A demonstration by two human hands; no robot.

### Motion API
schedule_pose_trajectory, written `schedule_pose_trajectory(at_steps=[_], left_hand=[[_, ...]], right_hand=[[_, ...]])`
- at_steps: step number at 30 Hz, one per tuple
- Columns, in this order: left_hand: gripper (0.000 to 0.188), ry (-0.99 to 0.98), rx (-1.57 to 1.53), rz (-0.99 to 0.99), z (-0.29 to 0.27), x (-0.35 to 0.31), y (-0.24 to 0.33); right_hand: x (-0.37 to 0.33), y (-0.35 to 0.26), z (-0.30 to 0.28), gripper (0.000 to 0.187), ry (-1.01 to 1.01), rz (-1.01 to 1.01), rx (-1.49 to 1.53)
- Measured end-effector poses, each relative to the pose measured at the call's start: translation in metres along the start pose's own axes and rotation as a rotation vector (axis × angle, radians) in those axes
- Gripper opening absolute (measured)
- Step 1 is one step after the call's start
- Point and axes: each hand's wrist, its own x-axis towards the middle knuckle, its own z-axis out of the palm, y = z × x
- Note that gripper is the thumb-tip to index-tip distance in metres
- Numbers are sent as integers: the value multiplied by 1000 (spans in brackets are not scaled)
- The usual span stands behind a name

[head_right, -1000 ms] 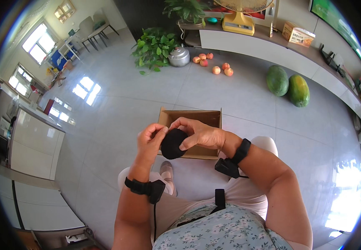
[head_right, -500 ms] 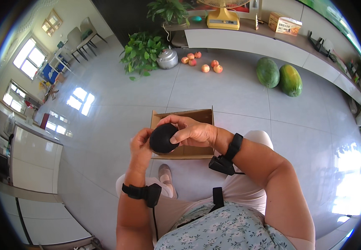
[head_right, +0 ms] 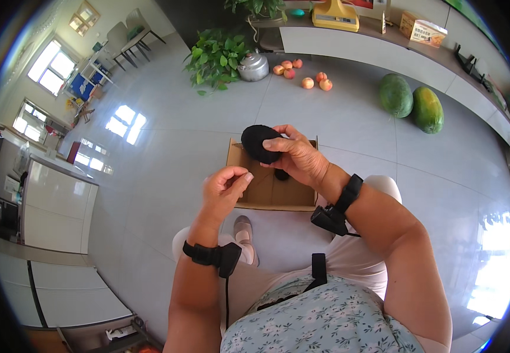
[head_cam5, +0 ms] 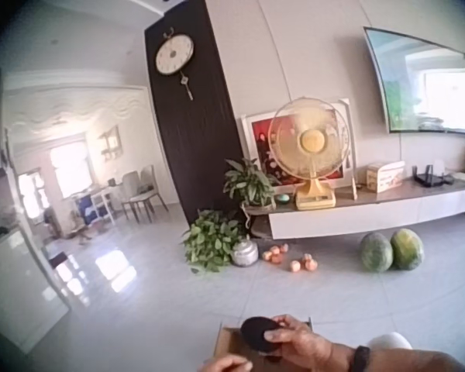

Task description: The person is handling and assembling a microphone windshield and components within a small box.

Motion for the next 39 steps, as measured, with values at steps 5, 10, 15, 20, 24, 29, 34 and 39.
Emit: schedule_pose_trajectory(at_steps=[5,10,15,20,24,29,34,39], left_hand=[[7,-99,-69,39,-1,-2,7],[6,-188,-91,135,-2,-3,8],[6,-65,-70,147,-2,-3,5],[8,113,-28,147,-5,0,0],[9,165,-55,107,-6,2,-4],[12,176,-85,-11,-8,3,-5],[14,177,-72,-24,-8,5,-6],[10,220,-113,-25,-8,7,-12]], right_hand=[[3,2,2,62,84,-44,-65],[5,6,2,67,227,-98,-329],[0,13,4,60,8,-160,-823],[-6,16,6,58,-249,106,-588],[-4,12,3,58,-303,191,-485],[-7,9,6,56,-306,218,-383],[-5,9,3,56,-317,264,-290],[-8,5,8,61,-315,262,-89]])
